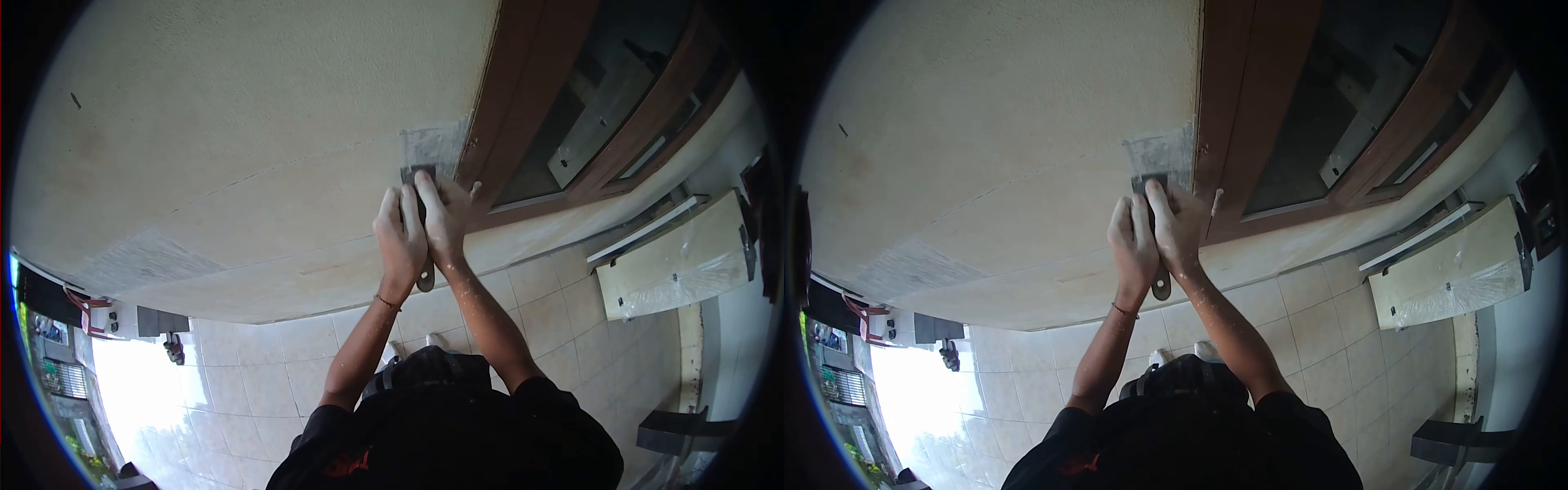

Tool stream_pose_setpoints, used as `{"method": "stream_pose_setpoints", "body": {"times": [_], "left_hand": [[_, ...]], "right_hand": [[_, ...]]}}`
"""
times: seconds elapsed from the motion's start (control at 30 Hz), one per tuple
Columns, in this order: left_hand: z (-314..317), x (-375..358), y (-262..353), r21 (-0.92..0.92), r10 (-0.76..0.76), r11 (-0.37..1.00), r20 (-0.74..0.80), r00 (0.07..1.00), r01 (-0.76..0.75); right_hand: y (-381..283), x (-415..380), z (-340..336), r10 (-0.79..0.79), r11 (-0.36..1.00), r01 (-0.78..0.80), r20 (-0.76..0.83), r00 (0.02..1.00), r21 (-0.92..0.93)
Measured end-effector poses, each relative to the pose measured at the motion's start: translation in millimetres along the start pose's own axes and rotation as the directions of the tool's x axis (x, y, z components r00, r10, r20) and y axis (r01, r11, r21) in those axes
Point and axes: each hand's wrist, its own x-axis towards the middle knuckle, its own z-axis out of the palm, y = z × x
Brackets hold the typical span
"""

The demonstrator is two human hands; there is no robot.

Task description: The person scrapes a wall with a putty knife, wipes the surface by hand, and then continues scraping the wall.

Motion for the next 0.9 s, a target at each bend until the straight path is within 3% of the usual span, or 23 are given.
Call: {"method": "stream_pose_setpoints", "body": {"times": [0.07,0.1,0.13,0.17,0.23,0.33,0.47,0.57,0.6,0.63,0.67,0.7,0.73,0.8,0.83,0.9], "left_hand": [[-4,21,36,-0.035,0.067,0.997,0.018,0.998,-0.066],[-1,26,42,-0.192,0.023,0.981,0.027,0.999,-0.018],[-1,23,37,-0.135,0.024,0.991,0.020,1.000,-0.021],[0,18,23,-0.081,0.036,0.996,0.009,0.999,-0.035],[1,1,-1,0.008,0.022,1.000,-0.022,1.000,-0.022],[-2,6,12,-0.023,0.109,0.994,-0.029,0.994,-0.110],[-1,26,32,-0.072,0.101,0.992,-0.036,0.994,-0.103],[2,-23,-45,0.056,0.012,0.998,-0.027,1.000,-0.011],[2,-50,-83,0.015,-0.064,0.998,0.012,0.998,0.063],[-2,-74,-130,0.182,-0.229,0.962,0.132,0.964,0.204],[-16,-92,-186,0.414,-0.424,0.873,0.381,0.822,0.259],[-32,-99,-185,0.549,-0.544,0.812,0.588,0.599,0.199],[-42,-96,-178,0.656,-0.647,0.750,0.697,0.310,0.091],[-57,-83,-135,0.666,-0.527,0.737,0.675,0.517,-0.117],[-64,-76,-101,0.675,-0.449,0.705,0.662,0.601,-0.217],[-64,-42,-5,0.679,-0.238,0.702,0.509,0.827,-0.215]], "right_hand": [[-25,10,8,-0.024,0.999,0.025,-0.007,1.000,0.027],[-32,15,12,-0.022,0.997,0.022,-0.005,1.000,0.074],[-37,19,14,-0.033,0.992,0.033,-0.002,0.999,0.126],[-21,17,9,-0.072,0.997,0.072,-0.022,0.997,0.005],[17,4,4,-0.064,0.998,0.065,-0.046,0.997,0.019],[-8,15,9,-0.041,0.999,0.042,-0.027,0.999,0.023],[-30,21,14,-0.054,0.996,0.055,-0.014,0.998,0.069],[65,-17,-10,-0.014,0.998,0.014,0.004,1.000,-0.065],[102,-39,-27,0.133,0.982,-0.130,0.013,0.991,-0.140],[140,-62,-43,0.266,0.950,-0.269,-0.045,0.963,-0.160],[177,-86,-69,0.374,0.882,-0.363,-0.025,0.927,-0.301],[225,-110,-98,0.463,0.810,-0.414,0.020,0.886,-0.415],[302,-137,-133,0.506,0.740,-0.417,0.028,0.862,-0.528],[301,-168,-177,0.617,0.560,-0.523,-0.099,0.781,-0.643],[342,-187,-211,0.744,0.469,-0.693,-0.179,0.644,-0.547],[326,-210,-251,0.828,0.446,-0.836,-0.207,0.520,-0.319]]}}
